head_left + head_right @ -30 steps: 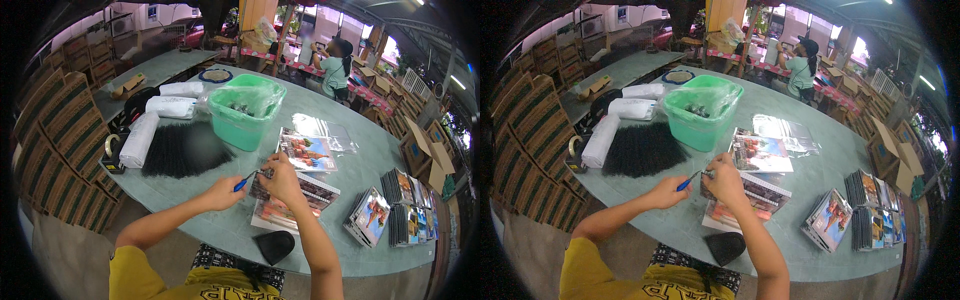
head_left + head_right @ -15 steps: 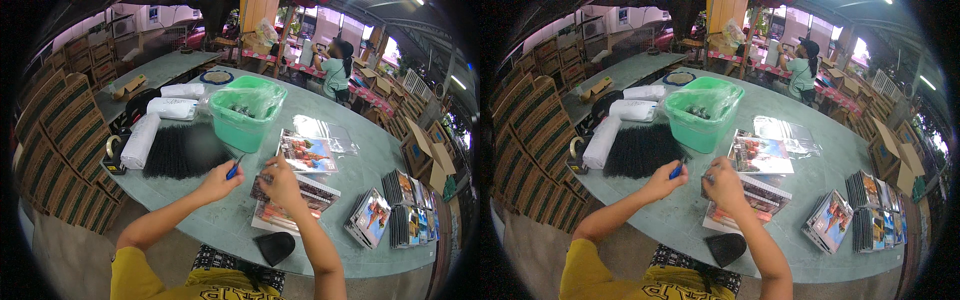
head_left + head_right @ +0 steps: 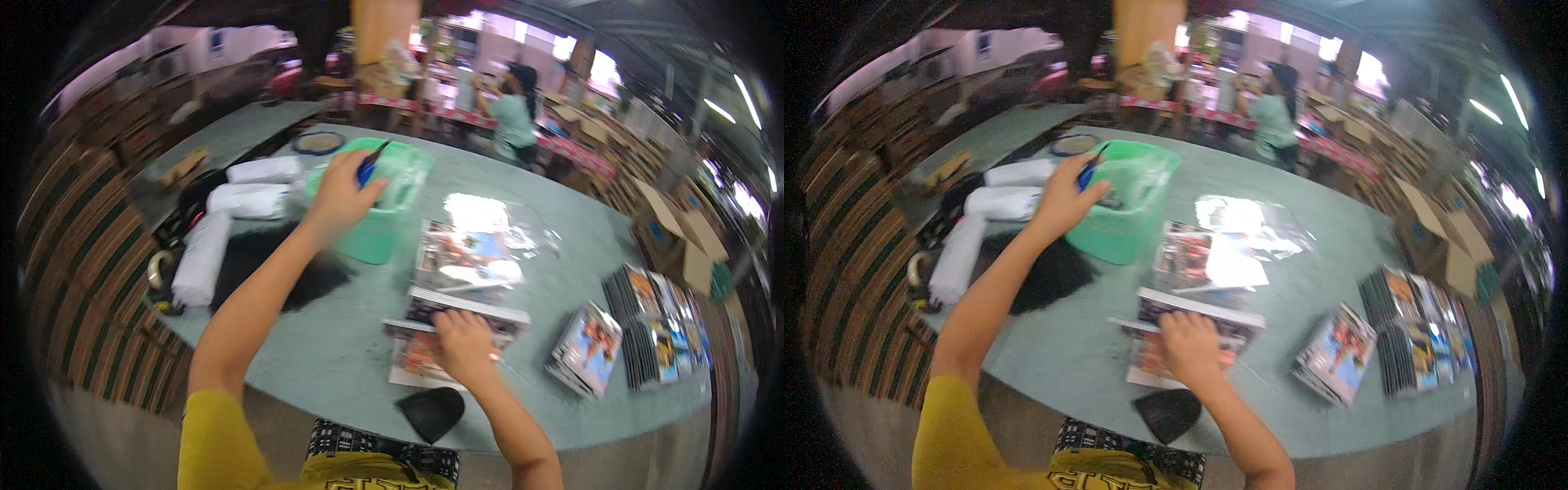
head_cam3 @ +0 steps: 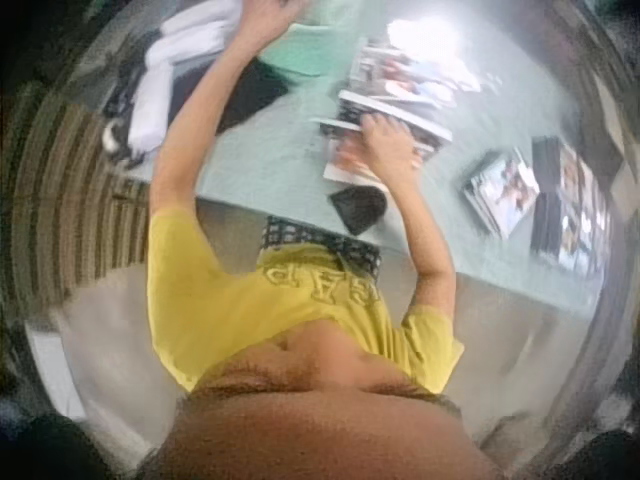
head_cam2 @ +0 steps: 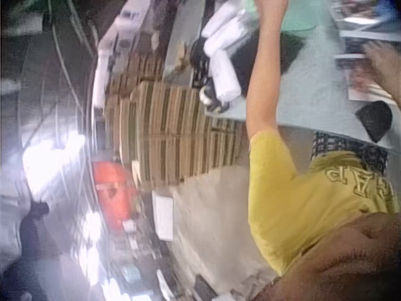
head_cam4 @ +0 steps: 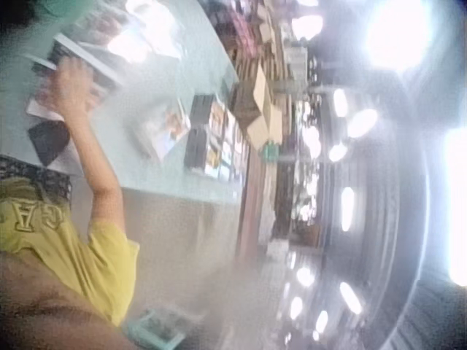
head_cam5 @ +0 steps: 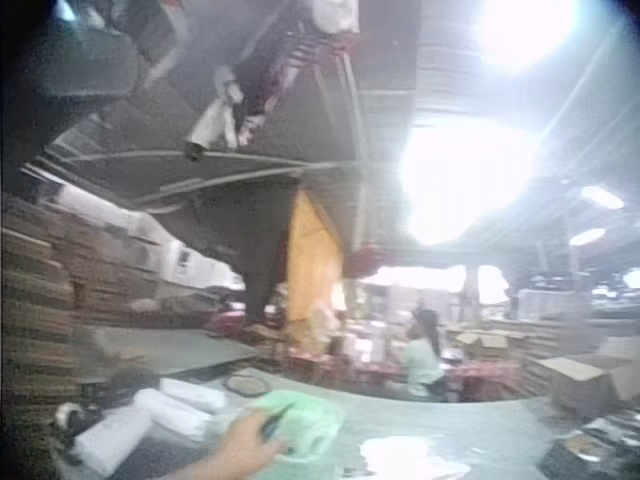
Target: The person places a black spine piece onto the edge of a booklet, secures it, and repeats the process for multiple booklets before stacking them together.
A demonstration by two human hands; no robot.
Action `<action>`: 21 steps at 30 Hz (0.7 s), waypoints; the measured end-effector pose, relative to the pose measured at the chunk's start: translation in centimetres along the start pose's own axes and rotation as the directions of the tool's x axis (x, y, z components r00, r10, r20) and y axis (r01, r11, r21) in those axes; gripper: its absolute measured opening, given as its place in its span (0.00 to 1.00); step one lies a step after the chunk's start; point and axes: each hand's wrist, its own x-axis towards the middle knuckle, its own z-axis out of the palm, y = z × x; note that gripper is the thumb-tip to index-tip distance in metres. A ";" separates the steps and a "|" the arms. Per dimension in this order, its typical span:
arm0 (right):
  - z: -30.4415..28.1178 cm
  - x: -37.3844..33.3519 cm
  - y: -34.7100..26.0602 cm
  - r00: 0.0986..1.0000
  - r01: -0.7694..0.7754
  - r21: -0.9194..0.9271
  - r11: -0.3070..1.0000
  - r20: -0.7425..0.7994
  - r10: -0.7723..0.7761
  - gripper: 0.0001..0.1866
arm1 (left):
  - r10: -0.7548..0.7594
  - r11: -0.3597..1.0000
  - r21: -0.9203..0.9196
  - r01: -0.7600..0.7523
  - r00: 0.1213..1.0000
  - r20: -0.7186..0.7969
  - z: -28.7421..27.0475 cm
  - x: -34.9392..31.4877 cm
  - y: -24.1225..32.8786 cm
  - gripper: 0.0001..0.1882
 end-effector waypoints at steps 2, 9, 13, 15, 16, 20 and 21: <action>0.1 -0.1 0.9 1.000 0.011 0.050 0.999 0.001 -0.011 0.12 | 0.012 1.000 -0.020 -0.009 0.983 0.185 1.0 -3.5 0.7 0.24; -13.5 -3.3 11.2 0.762 -0.605 0.296 0.739 -0.055 0.645 0.10 | -0.150 0.986 0.114 0.119 0.937 0.317 2.6 -21.7 -9.3 0.24; -18.0 -5.2 15.6 0.645 -0.580 0.126 0.805 -0.532 0.549 0.10 | -0.308 0.942 0.240 0.235 0.890 0.337 2.4 -25.8 -10.6 0.23; -17.7 -5.2 17.0 0.654 -0.685 -0.022 0.728 -0.458 0.602 0.13 | -0.334 0.920 0.316 0.231 0.885 0.324 2.4 -26.4 -9.9 0.23; -15.4 -5.8 19.4 0.626 -0.732 -0.024 0.681 -0.417 0.659 0.14 | -0.328 0.915 0.336 0.222 0.896 0.300 2.7 -26.7 -9.7 0.23; -2.8 -13.9 28.5 0.534 -0.832 -0.182 0.525 -0.002 0.846 0.19 | -0.241 0.917 0.377 0.130 0.934 0.262 4.5 -26.8 -8.2 0.25; -1.3 -13.7 27.6 0.538 -0.833 -0.177 0.524 -0.037 0.842 0.21 | -0.248 0.918 0.372 0.139 0.933 0.262 3.8 -27.3 -8.2 0.25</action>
